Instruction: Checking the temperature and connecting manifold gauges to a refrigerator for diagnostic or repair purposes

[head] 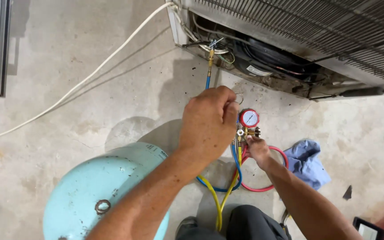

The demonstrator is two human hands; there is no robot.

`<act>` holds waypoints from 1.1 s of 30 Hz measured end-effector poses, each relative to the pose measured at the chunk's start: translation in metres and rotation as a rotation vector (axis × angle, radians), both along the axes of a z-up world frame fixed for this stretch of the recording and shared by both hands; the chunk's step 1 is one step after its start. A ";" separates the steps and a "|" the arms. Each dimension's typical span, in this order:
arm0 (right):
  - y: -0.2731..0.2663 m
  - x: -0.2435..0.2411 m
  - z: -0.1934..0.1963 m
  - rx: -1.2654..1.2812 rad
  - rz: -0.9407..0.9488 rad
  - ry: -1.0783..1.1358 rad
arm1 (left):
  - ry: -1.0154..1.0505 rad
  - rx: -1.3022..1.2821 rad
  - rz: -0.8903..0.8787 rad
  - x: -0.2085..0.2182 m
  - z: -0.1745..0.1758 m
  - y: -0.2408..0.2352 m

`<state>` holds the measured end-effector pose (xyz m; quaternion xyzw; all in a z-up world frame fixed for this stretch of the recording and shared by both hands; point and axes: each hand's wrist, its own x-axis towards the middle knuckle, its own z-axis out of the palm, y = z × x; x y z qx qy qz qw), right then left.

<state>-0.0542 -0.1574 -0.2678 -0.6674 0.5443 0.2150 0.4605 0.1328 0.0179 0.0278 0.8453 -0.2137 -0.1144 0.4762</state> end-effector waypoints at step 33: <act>-0.026 0.191 0.122 -1.414 1.103 -0.872 | -0.089 0.419 -0.172 -0.003 -0.037 0.012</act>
